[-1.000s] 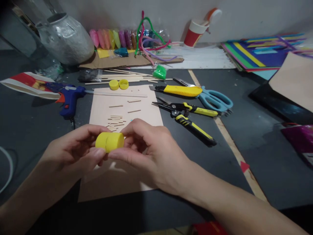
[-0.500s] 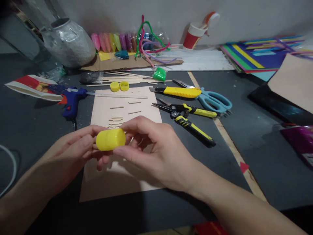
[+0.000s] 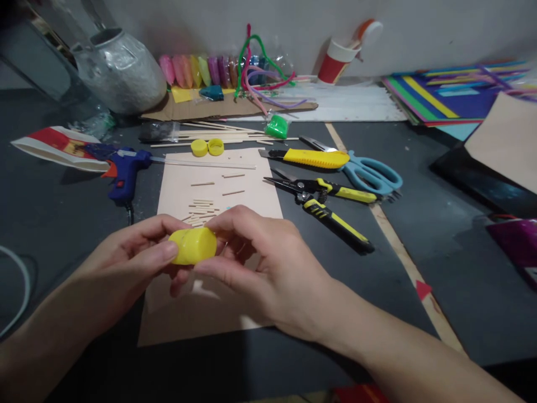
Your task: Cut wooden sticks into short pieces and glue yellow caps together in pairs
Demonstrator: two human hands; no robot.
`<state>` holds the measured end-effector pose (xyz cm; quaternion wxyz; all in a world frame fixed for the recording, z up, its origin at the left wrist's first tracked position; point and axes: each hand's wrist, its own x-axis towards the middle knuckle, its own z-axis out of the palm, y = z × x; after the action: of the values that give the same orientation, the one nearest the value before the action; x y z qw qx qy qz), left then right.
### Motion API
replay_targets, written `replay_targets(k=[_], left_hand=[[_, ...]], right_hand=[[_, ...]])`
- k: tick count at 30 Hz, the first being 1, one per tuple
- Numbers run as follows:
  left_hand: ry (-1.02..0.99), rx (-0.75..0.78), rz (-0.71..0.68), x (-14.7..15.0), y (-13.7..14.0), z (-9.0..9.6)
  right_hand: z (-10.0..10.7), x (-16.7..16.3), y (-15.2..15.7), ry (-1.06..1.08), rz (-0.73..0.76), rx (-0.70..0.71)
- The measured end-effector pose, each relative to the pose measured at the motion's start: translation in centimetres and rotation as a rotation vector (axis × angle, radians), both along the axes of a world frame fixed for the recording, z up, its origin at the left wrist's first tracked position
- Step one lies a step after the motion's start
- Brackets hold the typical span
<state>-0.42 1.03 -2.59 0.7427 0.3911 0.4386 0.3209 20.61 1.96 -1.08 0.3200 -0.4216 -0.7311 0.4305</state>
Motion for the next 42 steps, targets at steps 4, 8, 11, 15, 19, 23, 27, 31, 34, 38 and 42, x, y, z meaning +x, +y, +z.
replay_targets(k=[4,8,11,15,19,23,27,31,34,38,42], left_hand=[[-0.012,-0.005,-0.006,-0.1,-0.1,0.1],[0.029,0.008,0.003,0.0,-0.2,0.4],[0.064,0.030,0.042,0.3,-0.2,0.6],[0.072,0.020,0.068,0.5,-0.2,0.6],[0.051,0.027,0.050,0.4,-0.2,0.5],[0.086,0.018,0.082,0.5,-0.2,0.9],[0.097,-0.008,0.109,0.8,-0.4,1.4],[0.095,-0.005,0.098,0.9,-0.5,1.6],[0.105,-0.014,0.100,0.8,-0.4,1.4],[0.084,0.028,0.077,0.4,-0.2,1.1],[0.130,0.072,0.104,0.2,-0.3,1.4]], right_hand=[[0.1,0.1,0.0,-0.040,-0.001,0.040],[0.2,0.1,0.0,-0.045,0.003,0.031],[0.3,0.0,0.0,-0.036,0.014,0.032],[0.3,0.0,0.0,-0.074,0.064,0.106],[0.2,0.2,0.2,-0.068,0.107,0.131],[-0.1,0.3,0.3,-0.064,0.132,0.155],[-0.4,0.2,0.2,-0.099,0.137,0.162],[-0.5,0.2,0.1,-0.097,0.132,0.175],[-0.4,0.1,0.0,-0.104,0.134,0.180],[0.0,0.1,0.1,-0.119,0.086,0.150],[0.2,0.2,0.1,-0.094,0.041,0.152]])
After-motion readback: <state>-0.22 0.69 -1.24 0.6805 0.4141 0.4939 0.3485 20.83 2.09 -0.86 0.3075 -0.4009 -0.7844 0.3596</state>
